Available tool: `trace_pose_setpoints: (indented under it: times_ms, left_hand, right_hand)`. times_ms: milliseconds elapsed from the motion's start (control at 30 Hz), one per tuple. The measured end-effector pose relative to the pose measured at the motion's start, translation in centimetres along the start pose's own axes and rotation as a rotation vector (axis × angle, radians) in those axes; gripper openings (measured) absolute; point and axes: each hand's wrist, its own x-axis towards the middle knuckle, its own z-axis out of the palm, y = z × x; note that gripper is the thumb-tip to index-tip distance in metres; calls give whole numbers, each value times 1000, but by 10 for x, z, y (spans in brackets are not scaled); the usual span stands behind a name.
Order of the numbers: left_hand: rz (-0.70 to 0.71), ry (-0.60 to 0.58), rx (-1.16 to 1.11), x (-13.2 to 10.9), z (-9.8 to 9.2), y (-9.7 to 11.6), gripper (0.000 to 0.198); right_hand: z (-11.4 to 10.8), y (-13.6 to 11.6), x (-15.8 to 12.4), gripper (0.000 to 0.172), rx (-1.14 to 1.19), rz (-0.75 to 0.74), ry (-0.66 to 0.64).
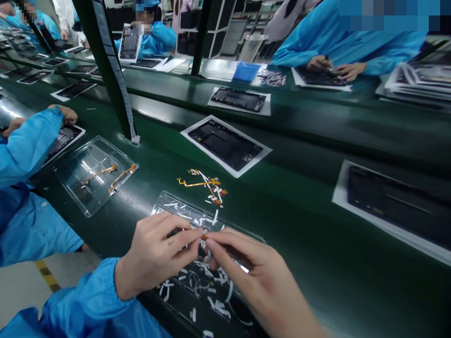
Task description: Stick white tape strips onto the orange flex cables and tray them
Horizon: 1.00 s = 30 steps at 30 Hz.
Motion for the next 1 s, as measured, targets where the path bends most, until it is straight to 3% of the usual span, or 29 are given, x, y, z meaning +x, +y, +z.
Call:
trace_pose_setpoints:
  times_ms: [433,500,600,667,767,867,1000]
  left_hand:
    - [-35,-32,21,1,1,-1,11]
    - [-123,-2,-21,3,-1,-6,12]
    - [-362,-7,-219,6,-6,-16,11]
    - [-488,-125,-442,8,-7,-19,13]
    - [-552,-267,-644,7,-5,-19,13]
    - [-529,-212,-662,5,-3,-17,13]
    - [-503,-49,-665,4,-9,-23,11]
  right_hand:
    - [5,0,-2,25,-97,-96,-9]
    - [4,0,-2,24,-102,-80,-12]
    - [1,-1,-1,23,-105,-30,15]
    - [0,-1,1,24,-96,-5,20]
    - [0,1,4,23,-64,20,3]
    - [1,4,5,20,-43,37,-10]
    - [0,7,6,18,-32,32,-47]
